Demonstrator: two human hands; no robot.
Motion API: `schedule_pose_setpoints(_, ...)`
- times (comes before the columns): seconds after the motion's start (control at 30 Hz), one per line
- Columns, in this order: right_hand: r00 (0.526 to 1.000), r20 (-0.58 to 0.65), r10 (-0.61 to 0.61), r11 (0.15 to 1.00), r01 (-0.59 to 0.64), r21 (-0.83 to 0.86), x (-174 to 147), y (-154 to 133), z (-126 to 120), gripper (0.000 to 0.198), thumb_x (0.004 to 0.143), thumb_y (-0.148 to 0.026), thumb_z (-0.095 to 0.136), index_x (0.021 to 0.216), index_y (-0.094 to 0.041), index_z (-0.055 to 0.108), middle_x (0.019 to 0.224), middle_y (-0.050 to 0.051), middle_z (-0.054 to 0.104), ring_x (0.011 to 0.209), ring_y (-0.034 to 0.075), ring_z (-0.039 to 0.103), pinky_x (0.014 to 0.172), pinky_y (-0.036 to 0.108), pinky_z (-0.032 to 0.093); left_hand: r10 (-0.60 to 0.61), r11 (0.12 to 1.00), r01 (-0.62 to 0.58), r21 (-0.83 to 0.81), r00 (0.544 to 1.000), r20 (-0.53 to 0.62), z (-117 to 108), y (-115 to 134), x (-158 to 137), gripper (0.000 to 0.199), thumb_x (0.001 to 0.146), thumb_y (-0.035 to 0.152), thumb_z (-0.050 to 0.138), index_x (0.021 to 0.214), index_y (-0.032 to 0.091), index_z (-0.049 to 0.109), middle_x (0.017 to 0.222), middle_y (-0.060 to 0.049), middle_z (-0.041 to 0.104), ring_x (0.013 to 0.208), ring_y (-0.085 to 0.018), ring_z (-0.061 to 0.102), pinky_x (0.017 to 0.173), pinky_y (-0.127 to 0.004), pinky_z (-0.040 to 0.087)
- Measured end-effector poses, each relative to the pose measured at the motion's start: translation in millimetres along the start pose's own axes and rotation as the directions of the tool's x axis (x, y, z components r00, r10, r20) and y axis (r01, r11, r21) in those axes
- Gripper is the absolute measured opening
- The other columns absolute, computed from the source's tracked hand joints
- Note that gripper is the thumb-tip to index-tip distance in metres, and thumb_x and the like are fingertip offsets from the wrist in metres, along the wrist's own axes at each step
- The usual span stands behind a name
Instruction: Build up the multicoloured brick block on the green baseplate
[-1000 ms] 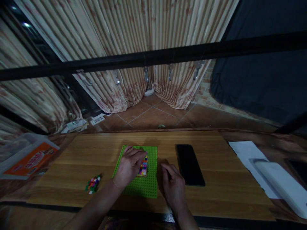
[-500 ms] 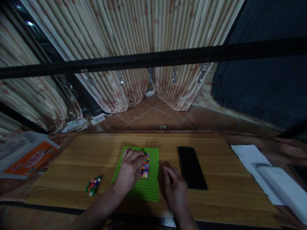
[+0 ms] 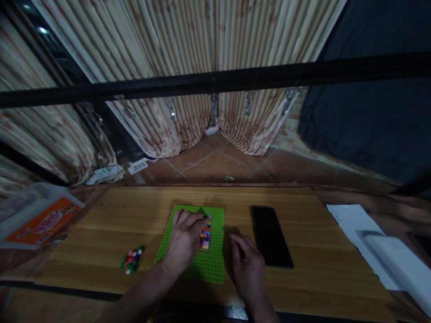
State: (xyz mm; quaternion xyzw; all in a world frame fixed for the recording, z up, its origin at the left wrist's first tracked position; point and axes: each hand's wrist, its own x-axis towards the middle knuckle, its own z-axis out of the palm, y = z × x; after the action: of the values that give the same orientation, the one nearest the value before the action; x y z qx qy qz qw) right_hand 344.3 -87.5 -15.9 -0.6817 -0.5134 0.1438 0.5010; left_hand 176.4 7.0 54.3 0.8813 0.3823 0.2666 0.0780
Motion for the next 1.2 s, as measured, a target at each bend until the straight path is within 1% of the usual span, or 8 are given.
schedule_pose_setpoints(0.3, 1.0, 0.016, 0.009, 0.999, -0.008, -0.033, -0.8, 0.9, -1.8, 0.028, 0.094, -0.039, 0.05, 0.101, -0.023, 0.071, 0.101, 0.006, 0.072, 0.093, 0.02, 0.069, 0.083, 0.032, 0.054, -0.054, 0.998, 0.055, -0.014, 0.996, 0.074, -1.0, 3.8, 0.4, 0.036, 0.084, 0.009, 0.062, 0.116, 0.024, 0.068, 0.107, -0.005, 0.071, 0.101, -0.026, 0.058, 0.104, -0.056, 0.032)
schedule_pose_setpoints(0.5, 0.999, 0.022, -0.023, 0.999, 0.024, -0.037, -1.4, 6.7, -1.8, 0.029, 0.094, -0.039, 0.049, 0.101, -0.021, 0.071, 0.103, 0.009, 0.072, 0.095, 0.022, 0.069, 0.085, 0.034, 0.054, -0.067, 0.995, 0.069, -0.072, 0.997, 0.036, -0.9, 4.8, -4.8, 0.044, 0.081, 0.004, 0.06, 0.117, 0.028, 0.067, 0.111, -0.004, 0.071, 0.102, -0.025, 0.056, 0.103, -0.054, 0.033)
schedule_pose_setpoints(0.63, 0.999, 0.027, -0.029, 0.997, 0.03, -0.068, -1.8, 8.4, -2.7, 0.032, 0.094, -0.042, 0.049, 0.101, -0.02, 0.071, 0.105, 0.01, 0.072, 0.096, 0.023, 0.069, 0.085, 0.035, 0.053, -0.1, 0.99, 0.094, -0.101, 0.993, -0.057, -15.2, 3.4, -17.8, 0.052, 0.08, -0.001, 0.053, 0.124, 0.024, 0.063, 0.107, -0.005, 0.07, 0.099, -0.024, 0.055, 0.099, -0.049, 0.04)
schedule_pose_setpoints(0.77, 0.999, 0.019, -0.049, 0.99, 0.051, -0.129, -2.5, 11.4, -5.4, 0.036, 0.092, -0.047, 0.049, 0.1, -0.019, 0.071, 0.105, 0.01, 0.073, 0.095, 0.024, 0.069, 0.085, 0.036, 0.053, -0.229, 0.971, 0.212, -0.108, 0.955, -0.189, -42.6, -23.6, -50.7, 0.046, 0.086, -0.001, 0.044, 0.118, 0.023, 0.065, 0.102, -0.005, 0.07, 0.097, -0.022, 0.057, 0.092, -0.042, 0.047)
schedule_pose_setpoints(0.87, 0.997, -0.002, -0.078, 0.978, 0.076, -0.196, -2.4, 17.2, -7.0, 0.041, 0.09, -0.052, 0.049, 0.097, -0.019, 0.072, 0.103, 0.01, 0.074, 0.093, 0.026, 0.07, 0.083, 0.037, 0.052, -0.389, 0.921, 0.381, -0.083, 0.882, -0.267, -66.2, -54.7, -89.8, 0.031, 0.088, 0.007, 0.05, 0.11, 0.02, 0.067, 0.102, -0.007, 0.07, 0.098, -0.023, 0.06, 0.086, -0.04, 0.051)
schedule_pose_setpoints(0.97, 0.996, 0.003, -0.089, 0.97, 0.088, -0.227, -2.1, 22.3, -8.0, 0.046, 0.088, -0.058, 0.049, 0.097, -0.02, 0.072, 0.103, 0.01, 0.074, 0.091, 0.027, 0.07, 0.08, 0.037, 0.053, -0.515, 0.854, 0.518, -0.052, 0.824, -0.237, -83.2, -75.2, -130.5, 0.025, 0.088, 0.013, 0.054, 0.107, 0.02, 0.068, 0.104, -0.007, 0.071, 0.098, -0.023, 0.063, 0.086, -0.04, 0.054)
schedule_pose_setpoints(1.07, 0.996, -0.004, -0.093, 0.954, 0.088, -0.285, -2.0, 22.6, -9.7, 0.049, 0.087, -0.062, 0.047, 0.097, -0.022, 0.072, 0.103, 0.011, 0.073, 0.09, 0.028, 0.07, 0.077, 0.037, 0.053, -0.55, 0.833, 0.553, -0.03, 0.819, -0.164, -86.7, -78.9, -160.1, 0.029, 0.086, 0.016, 0.058, 0.113, 0.022, 0.066, 0.11, -0.006, 0.07, 0.102, -0.022, 0.064, 0.091, -0.041, 0.054)
schedule_pose_setpoints(1.2, 0.993, -0.003, -0.119, 0.934, 0.111, -0.338, -1.6, 17.9, -11.8, 0.056, 0.087, -0.067, 0.042, 0.096, -0.021, 0.072, 0.101, 0.012, 0.074, 0.086, 0.029, 0.071, 0.073, 0.039, 0.053, -0.565, 0.823, 0.568, -0.024, 0.812, -0.143, -76.1, -73.7, -176.1, 0.043, 0.077, 0.017, 0.071, 0.119, 0.023, 0.062, 0.112, -0.005, 0.069, 0.103, -0.022, 0.065, 0.091, -0.039, 0.055)
